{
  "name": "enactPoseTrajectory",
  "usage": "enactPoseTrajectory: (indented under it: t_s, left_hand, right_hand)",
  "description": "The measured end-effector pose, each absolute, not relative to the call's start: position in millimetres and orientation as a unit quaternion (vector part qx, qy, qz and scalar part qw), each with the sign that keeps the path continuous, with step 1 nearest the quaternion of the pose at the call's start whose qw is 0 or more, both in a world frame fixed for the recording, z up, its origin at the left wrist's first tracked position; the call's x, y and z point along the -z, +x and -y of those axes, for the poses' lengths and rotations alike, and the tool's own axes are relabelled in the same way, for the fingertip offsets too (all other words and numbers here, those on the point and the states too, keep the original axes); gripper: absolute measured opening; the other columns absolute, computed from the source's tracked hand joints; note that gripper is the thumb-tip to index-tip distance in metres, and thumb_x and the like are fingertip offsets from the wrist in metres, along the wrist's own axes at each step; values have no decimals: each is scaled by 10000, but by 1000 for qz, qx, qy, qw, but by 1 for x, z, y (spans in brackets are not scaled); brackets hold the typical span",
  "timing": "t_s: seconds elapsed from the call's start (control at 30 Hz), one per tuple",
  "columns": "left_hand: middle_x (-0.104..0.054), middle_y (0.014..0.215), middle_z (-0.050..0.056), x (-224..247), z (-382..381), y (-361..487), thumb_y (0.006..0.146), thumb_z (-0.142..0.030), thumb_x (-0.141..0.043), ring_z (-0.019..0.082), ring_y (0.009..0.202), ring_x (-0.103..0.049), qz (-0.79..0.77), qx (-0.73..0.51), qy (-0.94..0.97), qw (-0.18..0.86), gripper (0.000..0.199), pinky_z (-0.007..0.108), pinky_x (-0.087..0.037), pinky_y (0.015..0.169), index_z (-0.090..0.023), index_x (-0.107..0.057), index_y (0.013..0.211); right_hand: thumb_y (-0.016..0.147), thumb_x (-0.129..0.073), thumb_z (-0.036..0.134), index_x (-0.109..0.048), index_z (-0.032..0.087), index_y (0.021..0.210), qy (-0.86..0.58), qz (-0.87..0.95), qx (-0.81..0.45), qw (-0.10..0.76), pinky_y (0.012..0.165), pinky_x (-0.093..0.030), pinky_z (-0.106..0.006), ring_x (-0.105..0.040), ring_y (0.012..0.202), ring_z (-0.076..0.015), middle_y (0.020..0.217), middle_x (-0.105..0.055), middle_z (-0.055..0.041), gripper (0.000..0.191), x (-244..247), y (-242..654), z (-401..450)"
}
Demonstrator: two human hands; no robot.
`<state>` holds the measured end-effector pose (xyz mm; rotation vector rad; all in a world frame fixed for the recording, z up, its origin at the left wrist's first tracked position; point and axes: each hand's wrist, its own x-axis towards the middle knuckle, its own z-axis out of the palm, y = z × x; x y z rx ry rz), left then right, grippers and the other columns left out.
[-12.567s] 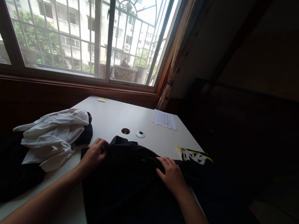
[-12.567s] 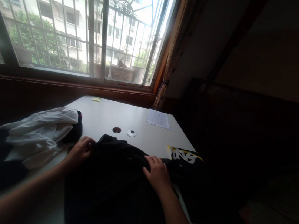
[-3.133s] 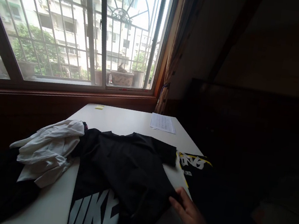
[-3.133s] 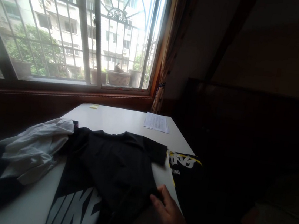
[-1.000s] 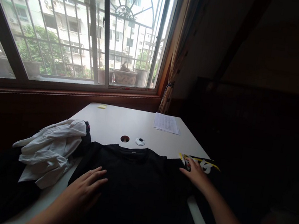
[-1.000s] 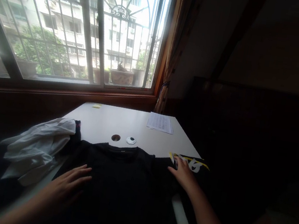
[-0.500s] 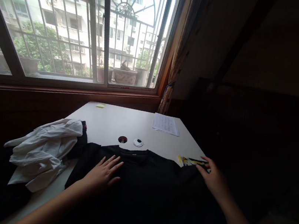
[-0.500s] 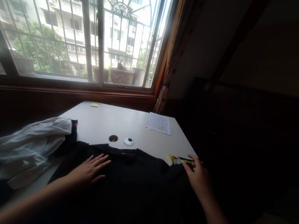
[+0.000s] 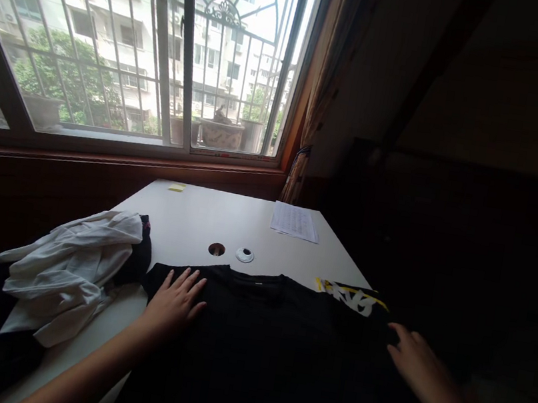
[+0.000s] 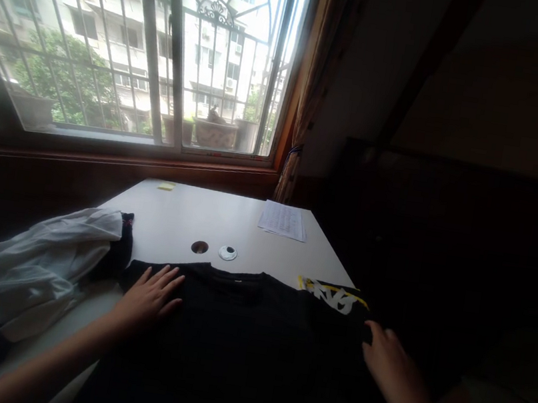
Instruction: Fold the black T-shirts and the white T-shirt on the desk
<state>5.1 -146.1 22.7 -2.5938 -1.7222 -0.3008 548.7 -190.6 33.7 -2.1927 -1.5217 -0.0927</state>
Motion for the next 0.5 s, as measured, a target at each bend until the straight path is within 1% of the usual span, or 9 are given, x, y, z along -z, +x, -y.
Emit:
enactPoseTrajectory:
  t_s: [0.13,0.2,0.23,0.3,0.33,0.4,0.5]
  left_hand:
    - [-463,1559,115,-35,143,-18,982,-386,-485,360,1481,-334,565,133,-813,36,484,625,-176,1206,-242,-528,1442]
    - [-482,1541,134,-41,136,-33,974,-374,-482,358,1460,-374,586,154,-795,38,480,617,-204,1198,-216,-537,1424]
    - [-499,1525,146,-44,132,-41,975,-386,-473,355,1440,-406,598,166,-784,29,485,605,-228,1194,-198,-540,1417]
    - [-556,1466,167,-50,123,-58,975,-435,-451,342,1381,-487,614,192,-765,-17,522,554,-313,1171,-154,-539,1406]
    - [-586,1433,169,-53,120,-66,975,-464,-438,333,1344,-528,616,201,-759,-55,549,521,-366,1146,-137,-532,1407]
    - [-622,1393,160,-59,116,-80,970,-515,-424,321,1290,-583,609,208,-752,-141,599,466,-444,1089,-126,-514,1417]
    - [-605,1422,136,-67,121,-96,947,-554,-447,329,1307,-571,586,213,-749,-224,614,461,-461,1071,-165,-513,1419]
  right_hand:
    - [846,-524,344,-676,206,1201,-780,602,106,134,857,-538,-461,-634,981,-335,1093,-625,-148,410,-43,509,177]
    - [874,-513,337,-685,229,1199,-739,657,86,118,925,-517,-461,-614,1036,-329,1122,-622,-131,383,-49,472,169]
    - [889,-502,331,-686,228,1195,-709,692,68,119,989,-488,-454,-604,1080,-318,1132,-623,-125,371,-51,451,166]
    - [930,-475,353,-657,238,1251,-655,743,15,133,1038,-466,-428,-584,1152,-292,1223,-609,-112,386,-54,408,160]
    - [948,-465,371,-637,241,1286,-634,761,-14,140,1051,-461,-419,-572,1188,-282,1273,-595,-107,401,-53,388,158]
    - [965,-472,421,-572,257,1376,-591,790,-65,149,1099,-430,-418,-501,1311,-275,1409,-534,-91,454,-49,355,154]
    - [981,-460,480,-493,271,1455,-564,806,-105,146,1171,-355,-455,-395,1427,-280,1541,-436,-75,520,-35,328,148]
